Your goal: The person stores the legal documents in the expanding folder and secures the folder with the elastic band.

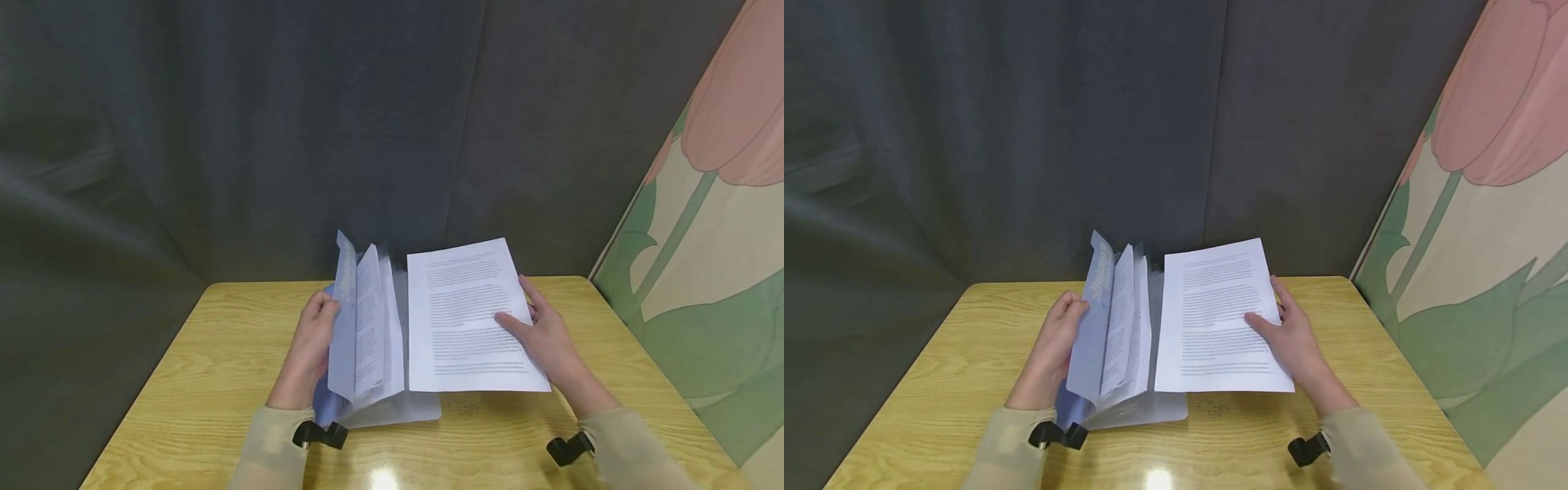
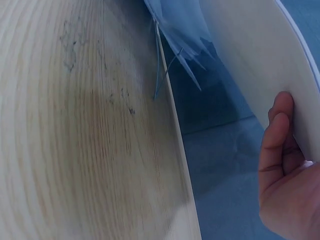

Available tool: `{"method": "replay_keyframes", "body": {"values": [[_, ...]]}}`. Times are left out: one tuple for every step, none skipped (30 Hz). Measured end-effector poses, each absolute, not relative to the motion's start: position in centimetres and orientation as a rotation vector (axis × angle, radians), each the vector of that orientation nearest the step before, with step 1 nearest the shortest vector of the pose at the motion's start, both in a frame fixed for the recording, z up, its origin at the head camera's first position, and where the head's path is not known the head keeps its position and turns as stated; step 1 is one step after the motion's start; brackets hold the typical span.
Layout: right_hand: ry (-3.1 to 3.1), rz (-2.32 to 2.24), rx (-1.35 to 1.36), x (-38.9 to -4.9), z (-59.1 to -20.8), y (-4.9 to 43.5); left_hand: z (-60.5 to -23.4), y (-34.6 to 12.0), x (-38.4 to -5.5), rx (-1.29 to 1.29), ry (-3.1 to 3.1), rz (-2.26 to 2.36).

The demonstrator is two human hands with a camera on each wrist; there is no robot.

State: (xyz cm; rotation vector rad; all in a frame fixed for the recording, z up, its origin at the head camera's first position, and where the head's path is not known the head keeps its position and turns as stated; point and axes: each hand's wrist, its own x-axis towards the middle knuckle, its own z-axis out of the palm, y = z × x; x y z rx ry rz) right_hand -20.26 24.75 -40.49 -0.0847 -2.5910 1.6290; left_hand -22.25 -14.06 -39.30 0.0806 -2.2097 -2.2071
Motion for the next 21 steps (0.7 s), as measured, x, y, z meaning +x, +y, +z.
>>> {"method": "replay_keyframes", "body": {"values": [[-2.588,1.637,-0.083,-20.3,-40.4,24.6,-39.3,-14.1,-22.3,0.082,-2.21,-2.207],[-2.584,1.648,-0.085,-20.3,-40.4,24.4,-39.3,-14.1,-22.3,0.082,-2.209,-2.207],[-2.582,1.652,-0.084,-20.3,-40.4,24.3,-39.3,-14.1,-22.3,0.084,-2.209,-2.206],[-2.578,1.66,-0.084,-20.4,-40.3,24.1,-39.2,-14.1,-22.3,0.085,-2.209,-2.206],[-2.574,1.674,-0.083,-20.4,-40.3,23.9,-39.2,-14.1,-22.3,0.086,-2.209,-2.205],[-2.57,1.687,-0.079,-20.4,-40.3,23.8,-39.2,-14.1,-22.3,0.088,-2.209,-2.203],[-2.569,1.696,-0.077,-20.5,-40.3,23.6,-39.2,-14.1,-22.3,0.09,-2.208,-2.203],[-2.567,1.703,-0.074,-20.5,-40.3,23.4,-39.2,-14.1,-22.3,0.091,-2.206,-2.205],[-2.568,1.707,-0.075,-20.5,-40.3,23.2,-39.2,-14.1,-22.3,0.092,-2.206,-2.206],[-2.573,1.705,-0.075,-20.5,-40.2,23.1,-39.2,-14.1,-22.2,0.09,-2.205,-2.207],[-2.577,1.705,-0.075,-20.6,-40.2,22.9,-39.2,-14.1,-22.2,0.087,-2.203,-2.208],[-2.583,1.697,-0.078,-20.6,-40.2,22.7,-39.2,-14.1,-22.2,0.086,-2.203,-2.209],[-2.587,1.698,-0.08,-20.6,-40.2,22.6,-39.2,-14.1,-22.2,0.084,-2.202,-2.21],[-2.592,1.694,-0.08,-20.7,-40.2,22.4,-39.2,-14.1,-22.2,0.08,-2.201,-2.211],[-2.598,1.69,-0.081,-20.7,-40.2,22.3,-39.2,-14.1,-22.2,0.077,-2.2,-2.212],[-2.601,1.689,-0.074,-20.7,-40.2,22.2,-39.2,-14.1,-22.2,0.075,-2.2,-2.211],[-2.602,1.693,-0.067,-20.8,-40.2,22.1,-39.3,-14.1,-22.2,0.074,-2.199,-2.21],[-2.607,1.686,-0.06,-20.9,-40.2,22.1,-39.3,-14.1,-22.3,0.075,-2.199,-2.21],[-2.609,1.69,-0.05,-21.0,-40.2,22.0,-39.3,-14.0,-22.3,0.076,-2.199,-2.21],[-2.618,1.68,-0.037,-21.1,-40.3,22.1,-39.3,-14.0,-22.3,0.076,-2.197,-2.211],[-2.629,1.664,-0.03,-21.3,-40.3,22.1,-39.3,-14.0,-22.4,0.078,-2.197,-2.211]]}}
